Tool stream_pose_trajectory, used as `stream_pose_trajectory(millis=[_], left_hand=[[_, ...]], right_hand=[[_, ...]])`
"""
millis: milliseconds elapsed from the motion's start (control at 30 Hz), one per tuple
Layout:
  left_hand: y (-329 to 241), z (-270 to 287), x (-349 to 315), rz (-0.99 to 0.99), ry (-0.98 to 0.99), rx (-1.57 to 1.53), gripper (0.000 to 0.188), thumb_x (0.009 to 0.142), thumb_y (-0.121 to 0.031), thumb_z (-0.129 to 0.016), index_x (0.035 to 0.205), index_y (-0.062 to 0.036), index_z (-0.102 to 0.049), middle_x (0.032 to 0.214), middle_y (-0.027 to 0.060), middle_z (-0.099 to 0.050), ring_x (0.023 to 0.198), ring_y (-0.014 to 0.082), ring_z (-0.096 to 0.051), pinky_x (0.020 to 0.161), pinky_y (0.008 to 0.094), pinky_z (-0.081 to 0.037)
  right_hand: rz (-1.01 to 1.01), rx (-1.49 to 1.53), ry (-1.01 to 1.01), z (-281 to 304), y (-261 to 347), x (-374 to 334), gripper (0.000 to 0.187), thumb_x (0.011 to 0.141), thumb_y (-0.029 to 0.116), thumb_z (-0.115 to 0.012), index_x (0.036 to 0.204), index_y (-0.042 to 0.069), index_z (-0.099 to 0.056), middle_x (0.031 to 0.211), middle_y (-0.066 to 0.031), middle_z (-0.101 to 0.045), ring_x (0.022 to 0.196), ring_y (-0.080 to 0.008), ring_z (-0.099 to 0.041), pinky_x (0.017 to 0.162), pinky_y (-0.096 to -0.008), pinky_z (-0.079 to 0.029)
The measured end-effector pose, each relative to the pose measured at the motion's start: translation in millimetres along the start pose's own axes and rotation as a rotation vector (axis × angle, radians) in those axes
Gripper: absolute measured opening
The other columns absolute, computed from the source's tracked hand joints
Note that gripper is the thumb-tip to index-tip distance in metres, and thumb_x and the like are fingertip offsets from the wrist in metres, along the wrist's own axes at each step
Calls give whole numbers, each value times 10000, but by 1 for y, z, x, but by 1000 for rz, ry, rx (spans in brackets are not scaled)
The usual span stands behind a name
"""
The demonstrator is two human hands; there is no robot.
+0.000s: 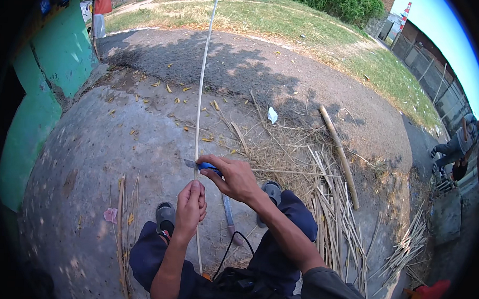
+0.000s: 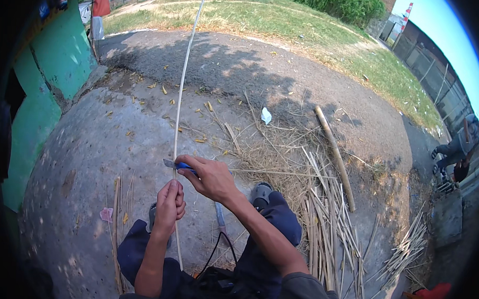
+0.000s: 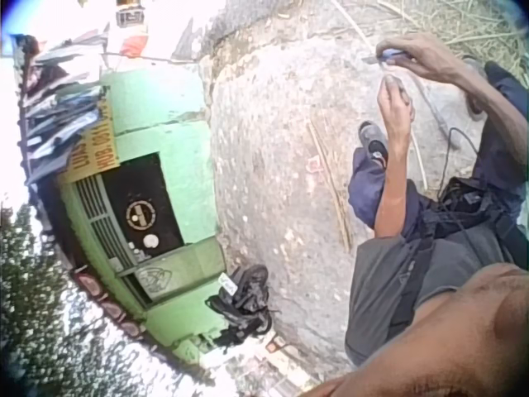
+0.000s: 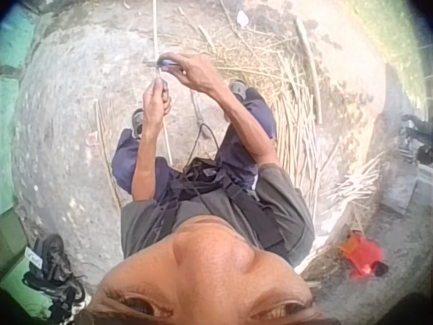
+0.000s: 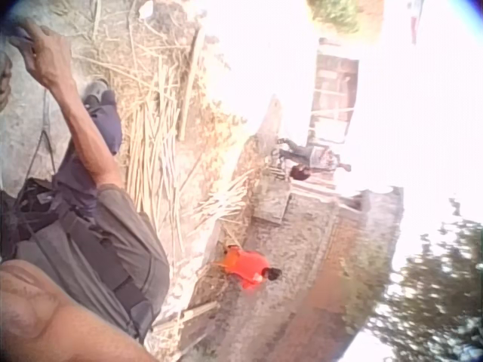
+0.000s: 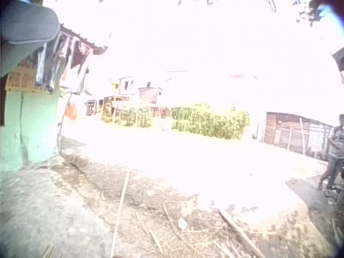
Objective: The person shaves a thin bamboo strip using a small utility knife, running the blade along the length of the strip multiple times.
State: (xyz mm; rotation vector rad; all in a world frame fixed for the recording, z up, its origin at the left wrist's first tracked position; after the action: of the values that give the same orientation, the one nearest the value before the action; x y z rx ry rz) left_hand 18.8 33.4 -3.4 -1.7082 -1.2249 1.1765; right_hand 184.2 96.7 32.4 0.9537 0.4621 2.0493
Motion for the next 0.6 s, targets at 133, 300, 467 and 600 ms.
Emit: stream_pose_trajectory(millis=[133, 300, 467, 600], left_hand=[[2, 1, 1, -25, -5, 31, 383, 1168, -396, -418, 904, -128, -493, 612, -74, -328, 413, 19, -262, 365, 234, -209], [1, -2, 0, -39, -1, 49, 366, 1163, -397, -431, 904, -143, -473, 629, -78, -315, 416, 17, -245, 362, 225, -180], [1, -1, -1, -58, 6, 82, 366, 1165, -392, -424, 907, -138, -475, 621, -81, -301, 418, 14, -242, 365, 223, -179], [1, 0, -2, -85, 4, 141, 364, 1166, -387, -426, 912, -132, -484, 606, -87, -298, 417, 11, -239, 369, 224, -186]], right_hand=[[-136, 130, 78, 5, 5, 2, 287, 1033, 335, -676, 1275, 182, -687, 1026, -106, -784, 884, -326, -762, 760, -419, -569], [-217, 311, 88, 2, -7, 1, 289, 1055, 367, -641, 1259, 166, -682, 957, -127, -768, 906, -314, -763, 788, -412, -566], [-254, 561, 107, 1, -13, 2, 329, 1063, 338, -641, 1284, 96, -674, 1074, -126, -768, 1056, -253, -755, 883, -392, -569], [-308, 721, 177, 3, -19, 2, 328, 1074, 328, -638, 1278, 75, -678, 1003, -26, -706, 876, -94, -646, 808, -294, -532]])
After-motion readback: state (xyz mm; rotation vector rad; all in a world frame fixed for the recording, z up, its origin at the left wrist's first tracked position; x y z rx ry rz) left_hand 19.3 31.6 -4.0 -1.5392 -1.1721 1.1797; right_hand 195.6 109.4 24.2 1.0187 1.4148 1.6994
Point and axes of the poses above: each hand's wrist, its own x-axis towards the middle knuckle, its own z-axis out of the back of the hand, y = z × x, the point moved 2 cm from there along x, towards the middle knuckle
